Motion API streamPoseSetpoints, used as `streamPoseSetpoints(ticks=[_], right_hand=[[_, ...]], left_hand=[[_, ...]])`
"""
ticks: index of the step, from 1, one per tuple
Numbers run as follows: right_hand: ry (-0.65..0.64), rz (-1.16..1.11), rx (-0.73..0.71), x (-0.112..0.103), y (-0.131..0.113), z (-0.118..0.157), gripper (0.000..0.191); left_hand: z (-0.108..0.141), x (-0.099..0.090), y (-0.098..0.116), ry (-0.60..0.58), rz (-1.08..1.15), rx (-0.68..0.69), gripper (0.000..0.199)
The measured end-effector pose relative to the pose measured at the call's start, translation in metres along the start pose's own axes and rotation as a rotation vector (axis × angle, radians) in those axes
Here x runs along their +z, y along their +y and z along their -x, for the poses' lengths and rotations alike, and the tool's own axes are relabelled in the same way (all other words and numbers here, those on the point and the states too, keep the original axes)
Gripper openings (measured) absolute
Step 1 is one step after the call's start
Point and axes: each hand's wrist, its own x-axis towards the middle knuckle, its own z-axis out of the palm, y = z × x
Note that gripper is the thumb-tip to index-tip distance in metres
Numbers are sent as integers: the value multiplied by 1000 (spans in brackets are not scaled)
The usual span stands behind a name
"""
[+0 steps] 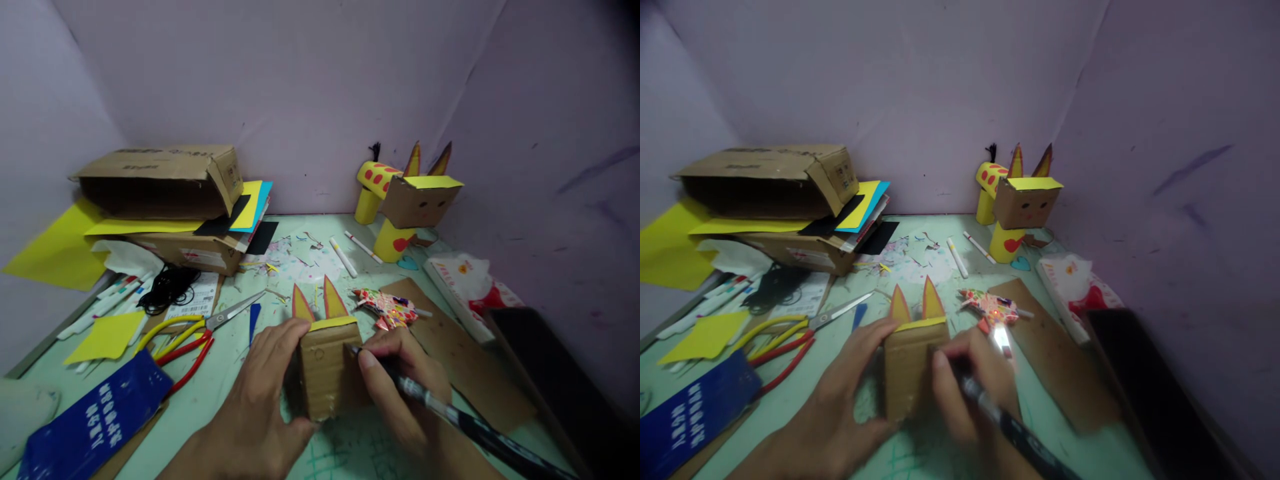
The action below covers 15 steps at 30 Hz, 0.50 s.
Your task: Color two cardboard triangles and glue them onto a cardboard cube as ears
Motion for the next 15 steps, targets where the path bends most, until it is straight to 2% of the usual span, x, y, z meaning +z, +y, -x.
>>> streamPoseSetpoints(ticks=[15], right_hand=[[-53,20,-77,-5,6,-4,18]], left_hand=[[0,2,-2,12,4,-5,84]])
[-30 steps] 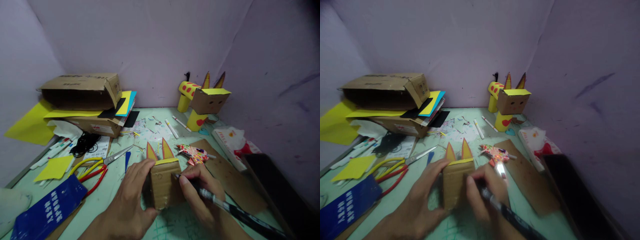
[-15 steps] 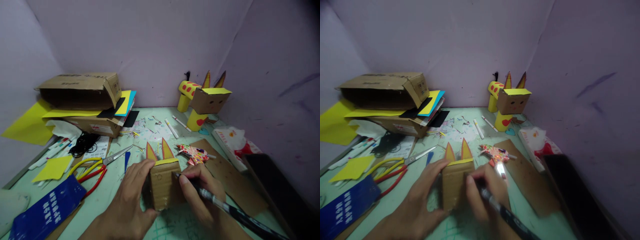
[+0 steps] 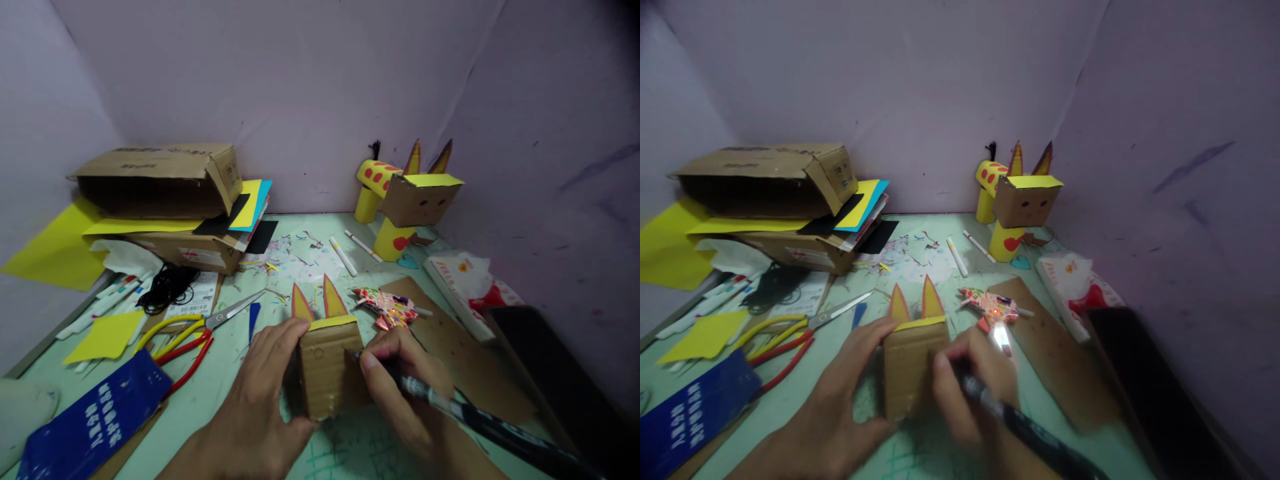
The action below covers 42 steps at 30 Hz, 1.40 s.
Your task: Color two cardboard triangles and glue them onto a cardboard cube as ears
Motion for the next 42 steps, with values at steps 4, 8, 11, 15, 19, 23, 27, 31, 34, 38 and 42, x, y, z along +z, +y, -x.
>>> streamPoseSetpoints(ticks=[4,8,11,15,19,23,27,31,34,38,42], right_hand=[[8,12,3,-3,4,-3,21],[7,15,27,-2,4,-2,21],[46,1,93,0,-1,-1,21],[69,0,94,3,-8,-1,21],[40,0,89,2,-10,-1,21],[33,-13,100,1,-10,0,18],[75,-137,120,2,-10,2,18],[103,-136,83,0,-3,2,18],[58,-105,-4,-1,0,1,17],[56,-89,19,0,-4,1,18],[47,-82,47,2,-8,3,17]], left_hand=[[1,1,-2,-1,5,9,86],[2,0,0,-10,1,0,88],[1,-1,0,-3,13,5,87],[0,-1,0,-1,19,11,86],[1,1,1,31,8,0,82],[2,2,1,41,2,-15,82],[3,1,0,25,-14,17,85],[2,1,-1,21,-14,25,85],[3,1,0,9,-38,16,87],[5,1,0,11,-43,21,88],[4,1,-1,25,-35,35,87]])
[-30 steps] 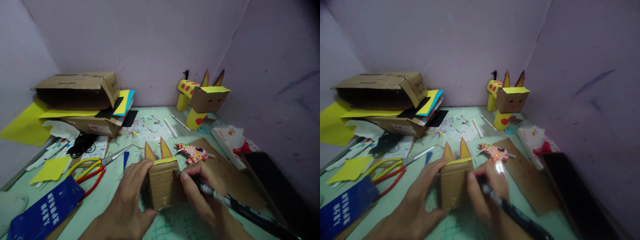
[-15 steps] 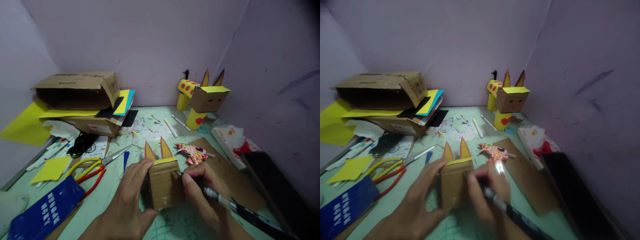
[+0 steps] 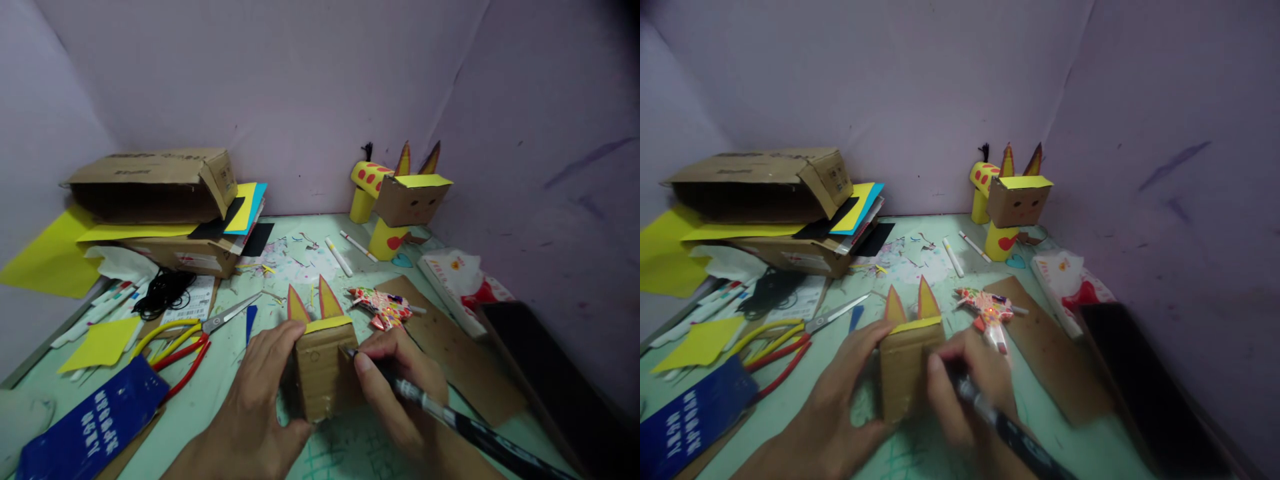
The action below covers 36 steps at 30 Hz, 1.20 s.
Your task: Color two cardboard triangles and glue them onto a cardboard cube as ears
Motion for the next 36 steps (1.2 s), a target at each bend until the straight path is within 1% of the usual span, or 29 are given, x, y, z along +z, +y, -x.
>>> streamPoseSetpoints(ticks=[6,12,24,30,36], right_hand=[[-6,56,13,1,3,0,18],[-7,79,41,0,-2,-2,20],[51,75,13,-1,-4,-2,21],[45,80,29,-1,-3,-2,21],[50,99,-7,-1,0,-2,20]], left_hand=[[-2,0,0,-17,-11,-19,88],[-2,1,0,-5,-1,-16,86],[-1,0,1,-3,16,-15,86],[0,1,1,2,9,-29,85],[-1,0,2,-8,2,-32,85]])
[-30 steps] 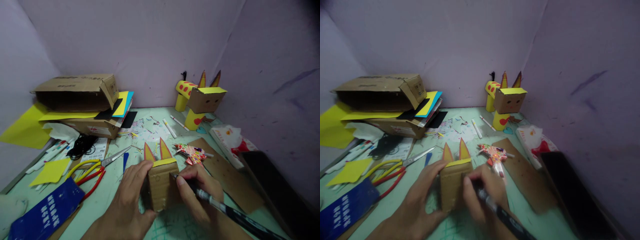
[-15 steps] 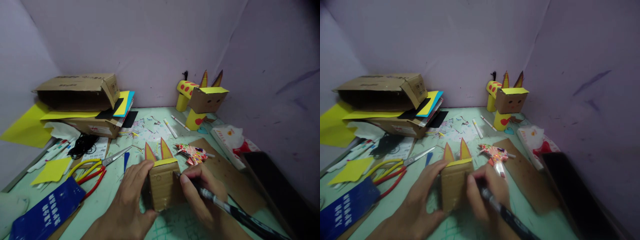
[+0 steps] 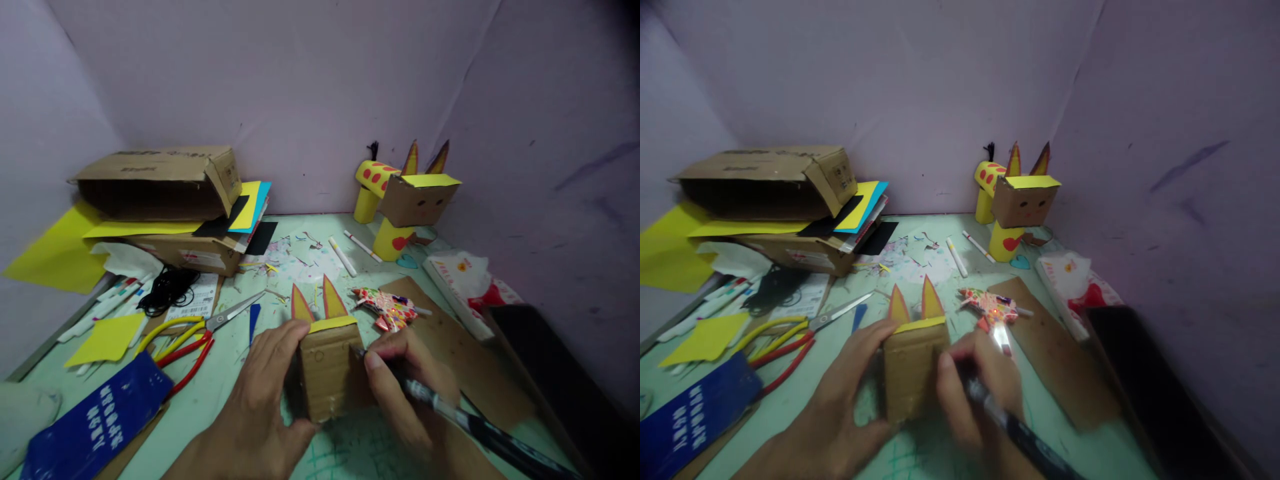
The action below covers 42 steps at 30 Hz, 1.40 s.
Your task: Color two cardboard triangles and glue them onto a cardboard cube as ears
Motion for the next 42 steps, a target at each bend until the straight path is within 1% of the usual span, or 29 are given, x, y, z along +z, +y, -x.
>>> streamPoseSetpoints(ticks=[7,13,15,18,20,22,26,28,31,34,36,39,40,42], right_hand=[[-20,-48,2,0,0,1,20],[-65,-28,-12,0,4,3,20],[-62,-22,-16,0,4,3,19],[-37,-38,-9,1,3,4,17],[-7,-106,17,3,2,5,17],[52,-203,70,4,1,6,16],[190,-320,140,4,0,5,5],[226,-322,153,4,-2,2,4],[252,-290,162,3,-5,-2,13],[268,-195,149,1,-5,-3,17],[248,-118,152,0,2,-2,18],[174,-66,129,-1,27,-3,24],[138,-55,95,-1,38,-5,29],[16,-53,-88,-1,57,-10,32]], left_hand=[[0,2,1,9,2,-7,83],[0,1,-1,1,31,6,87],[0,1,-1,1,23,2,87],[1,1,-2,7,12,2,86],[1,1,-1,9,11,9,86],[1,1,0,11,10,9,84],[0,0,2,15,7,-9,84],[0,-1,2,12,2,-16,85],[-2,-4,5,16,-5,1,87],[-3,-5,7,21,-4,24,94],[-4,-4,6,8,10,24,98],[-3,1,3,27,50,7,102],[-3,3,2,39,58,-8,103],[-2,8,-1,67,62,-44,103]])
